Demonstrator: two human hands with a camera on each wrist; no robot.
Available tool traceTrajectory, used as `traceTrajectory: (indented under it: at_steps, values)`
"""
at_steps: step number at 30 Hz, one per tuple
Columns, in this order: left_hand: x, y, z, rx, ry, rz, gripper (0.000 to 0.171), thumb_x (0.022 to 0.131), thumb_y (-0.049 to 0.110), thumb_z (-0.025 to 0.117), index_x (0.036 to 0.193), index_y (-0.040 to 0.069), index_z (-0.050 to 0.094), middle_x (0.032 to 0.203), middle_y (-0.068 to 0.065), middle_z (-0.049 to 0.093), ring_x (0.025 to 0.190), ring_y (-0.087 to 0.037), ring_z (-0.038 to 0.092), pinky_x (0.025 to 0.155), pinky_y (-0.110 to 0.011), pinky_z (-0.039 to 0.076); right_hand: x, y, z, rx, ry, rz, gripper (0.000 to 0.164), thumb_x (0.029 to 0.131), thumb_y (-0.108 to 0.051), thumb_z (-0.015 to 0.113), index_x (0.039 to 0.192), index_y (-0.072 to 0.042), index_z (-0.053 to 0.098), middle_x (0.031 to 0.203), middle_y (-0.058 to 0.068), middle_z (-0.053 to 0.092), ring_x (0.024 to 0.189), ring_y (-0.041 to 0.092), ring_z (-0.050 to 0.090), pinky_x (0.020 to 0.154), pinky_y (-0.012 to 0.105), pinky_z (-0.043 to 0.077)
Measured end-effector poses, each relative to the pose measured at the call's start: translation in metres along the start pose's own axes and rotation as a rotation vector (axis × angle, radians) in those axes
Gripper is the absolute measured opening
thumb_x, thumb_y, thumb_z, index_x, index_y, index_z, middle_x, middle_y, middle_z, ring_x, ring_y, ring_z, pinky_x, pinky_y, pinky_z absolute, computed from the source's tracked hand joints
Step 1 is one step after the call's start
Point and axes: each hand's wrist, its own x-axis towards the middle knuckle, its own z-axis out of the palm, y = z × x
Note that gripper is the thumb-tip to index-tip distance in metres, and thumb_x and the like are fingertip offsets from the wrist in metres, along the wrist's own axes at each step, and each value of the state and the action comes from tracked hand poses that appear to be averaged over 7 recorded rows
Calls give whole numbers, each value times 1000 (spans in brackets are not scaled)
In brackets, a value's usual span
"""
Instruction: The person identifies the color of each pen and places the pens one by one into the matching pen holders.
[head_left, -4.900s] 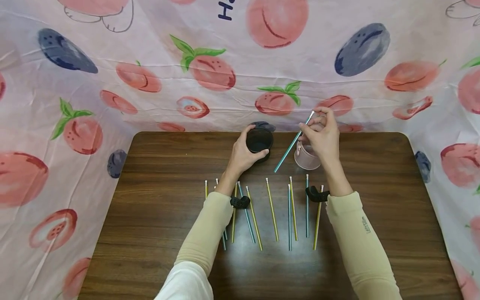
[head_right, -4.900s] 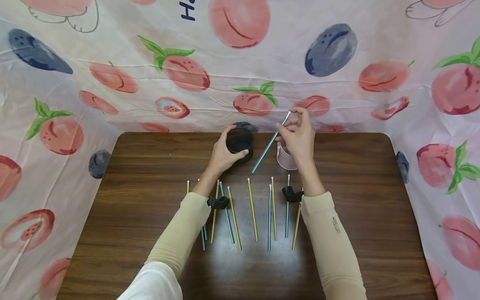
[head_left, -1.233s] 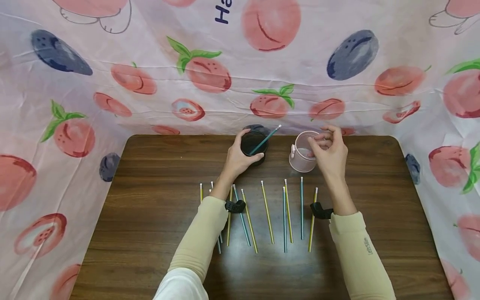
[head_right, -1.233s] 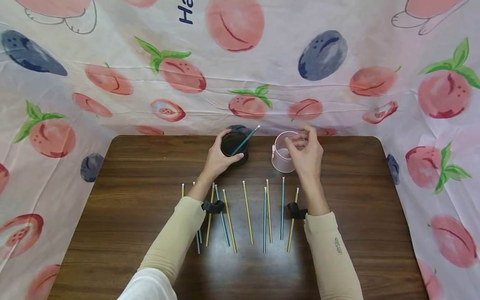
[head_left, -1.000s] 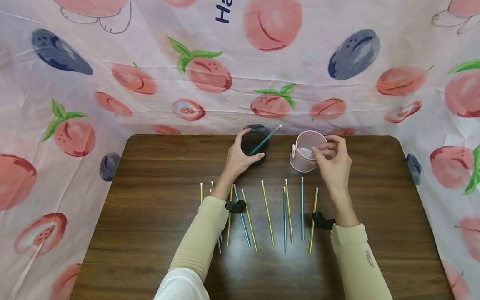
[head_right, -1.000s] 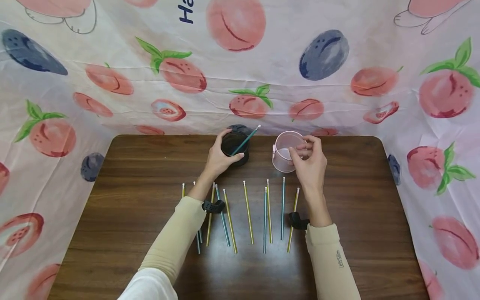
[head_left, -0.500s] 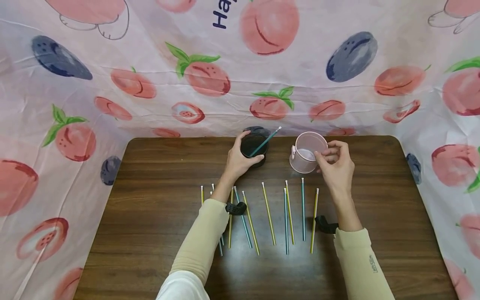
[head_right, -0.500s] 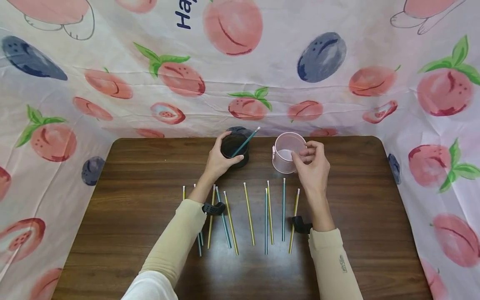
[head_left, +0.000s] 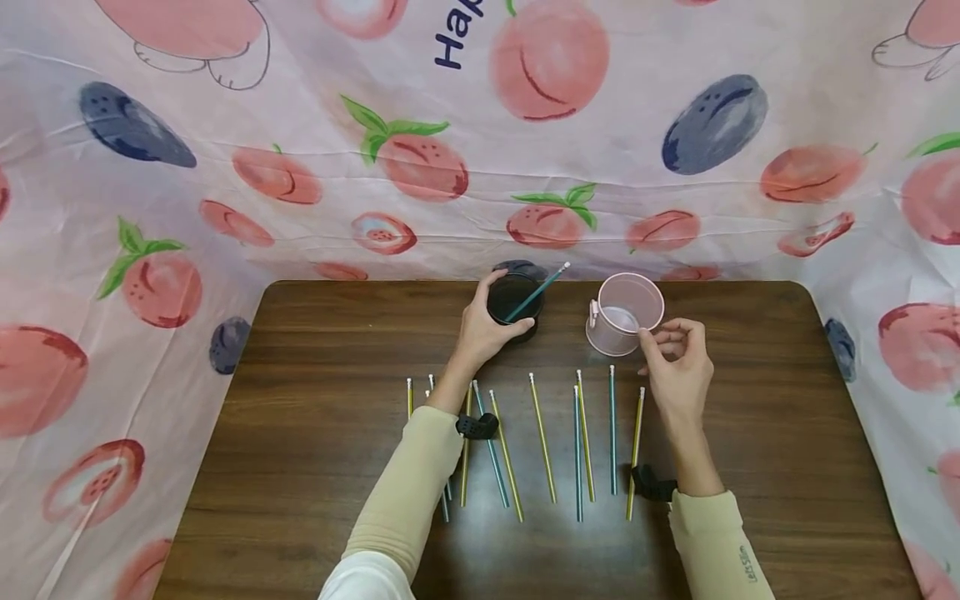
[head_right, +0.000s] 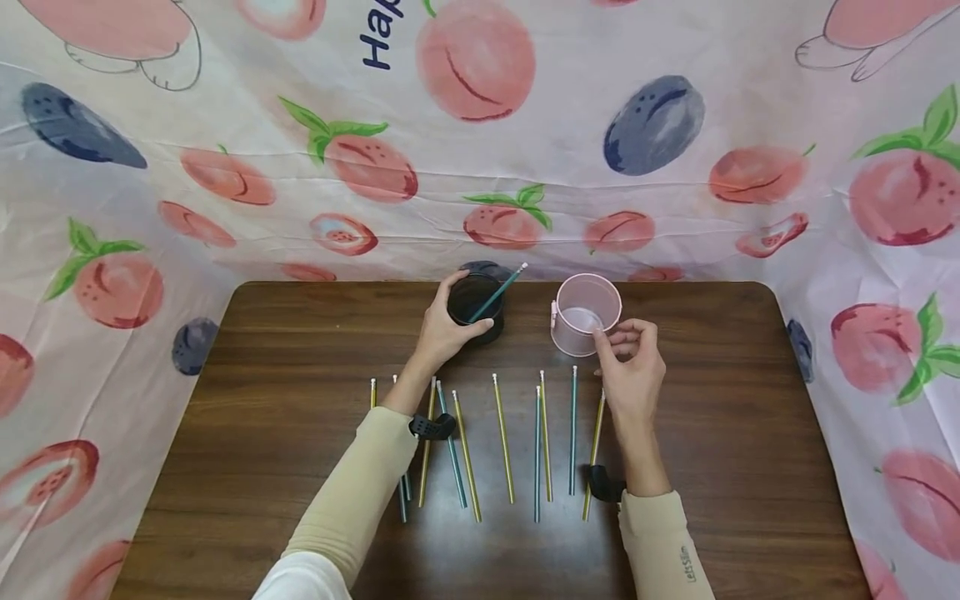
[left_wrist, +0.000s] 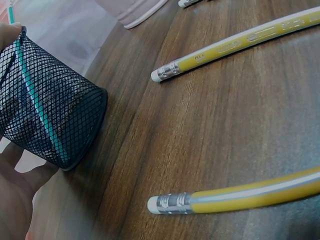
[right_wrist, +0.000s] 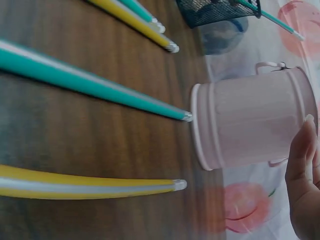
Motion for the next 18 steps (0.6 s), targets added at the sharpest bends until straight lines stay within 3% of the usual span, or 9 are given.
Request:
traceTrajectory:
  at_steps: [6,13,18]
  values:
    - [0,-1,-1,8,13,0,93,69,36,90,148,29,41,146,-4,50,129,-28,49,102,-55,40,-4,32,1,-30,-43,30,38,86,-12,78,112,2,54,86,8,64,59,9,63,43,26,52]
    - [-3,-2,-1,11,9,-23,93,69,37,90,148,31,41,145,-1,50,125,-27,52,102,-54,41,-12,43,0,-117,-129,61,42,84,-10,80,114,0,53,89,13,65,63,12,65,44,32,54]
    - [-3,0,2,8,18,-13,93,69,34,90,148,28,41,146,-1,49,126,-27,51,102,-54,40,-11,46,0,-170,-151,67,44,82,-8,80,116,-1,54,90,13,65,64,10,64,43,29,54]
